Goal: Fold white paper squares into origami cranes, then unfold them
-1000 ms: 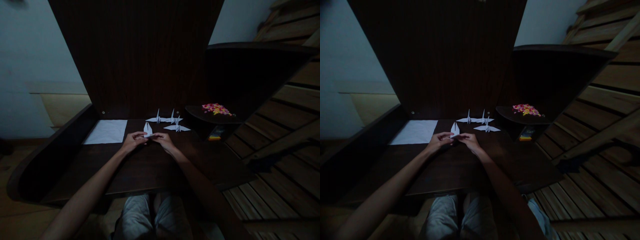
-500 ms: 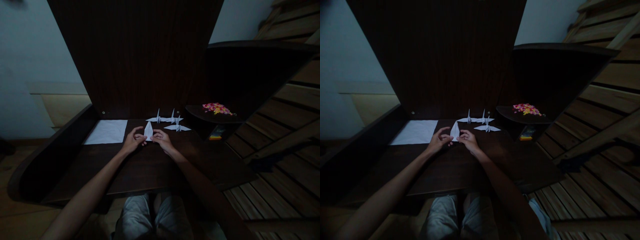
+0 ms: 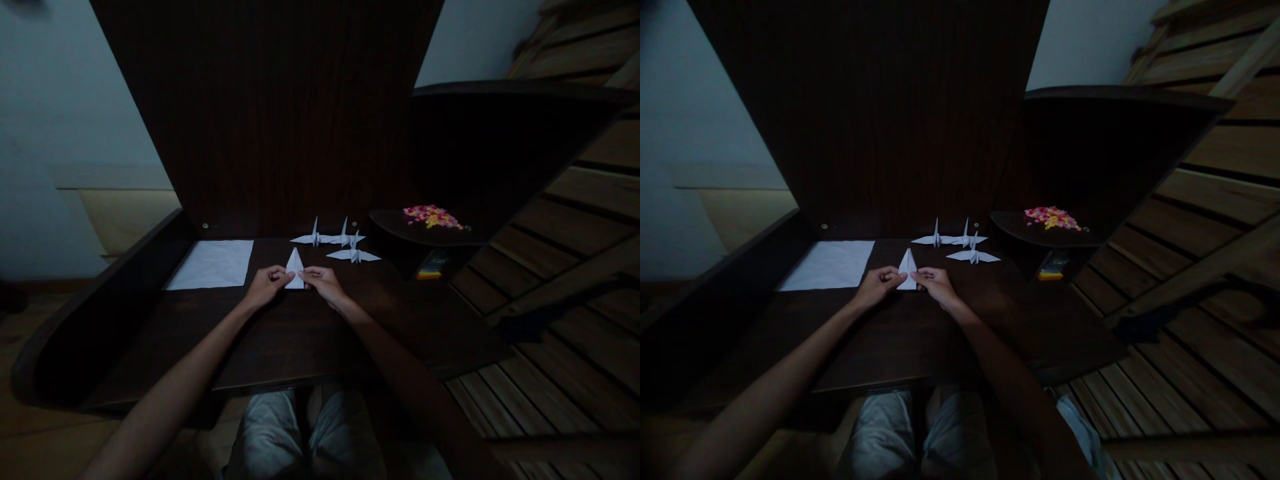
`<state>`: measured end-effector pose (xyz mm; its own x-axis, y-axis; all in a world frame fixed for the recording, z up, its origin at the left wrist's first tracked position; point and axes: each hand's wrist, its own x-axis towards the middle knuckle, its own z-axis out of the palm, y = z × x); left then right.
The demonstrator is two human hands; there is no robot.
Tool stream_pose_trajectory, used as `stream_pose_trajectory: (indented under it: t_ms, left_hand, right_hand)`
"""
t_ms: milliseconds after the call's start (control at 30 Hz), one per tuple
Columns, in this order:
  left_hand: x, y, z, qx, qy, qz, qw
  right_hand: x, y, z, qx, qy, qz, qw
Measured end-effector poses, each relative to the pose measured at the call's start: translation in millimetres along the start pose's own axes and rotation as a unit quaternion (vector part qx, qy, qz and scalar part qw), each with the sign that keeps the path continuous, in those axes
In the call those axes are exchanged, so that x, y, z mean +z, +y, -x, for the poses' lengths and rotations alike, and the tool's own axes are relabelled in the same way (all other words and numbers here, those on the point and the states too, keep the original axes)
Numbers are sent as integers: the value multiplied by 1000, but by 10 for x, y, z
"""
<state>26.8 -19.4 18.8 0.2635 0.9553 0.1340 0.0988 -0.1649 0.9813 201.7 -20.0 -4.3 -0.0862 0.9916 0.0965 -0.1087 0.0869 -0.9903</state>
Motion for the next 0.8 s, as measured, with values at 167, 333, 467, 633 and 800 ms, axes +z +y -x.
stream_pose_trajectory:
  t_ms: [167,333,467,633,800]
  left_hand:
    - [6,-2,12,-16,-3,1,1000]
    - [5,-34,-3,-27,-3,7,1000]
    - [-1,-26,-2,-27,-6,20,999]
    - [2,-24,6,-47,-29,47,997]
    - [17,-89,-35,-21,12,72,997]
  right_hand:
    - [-4,-18,10,-42,9,31,999]
    - [5,-25,9,-25,7,42,999]
    - [15,-30,15,-16,4,47,999]
    - [15,-44,29,-45,1,45,998]
    - [9,-12,22,-38,-14,21,999]
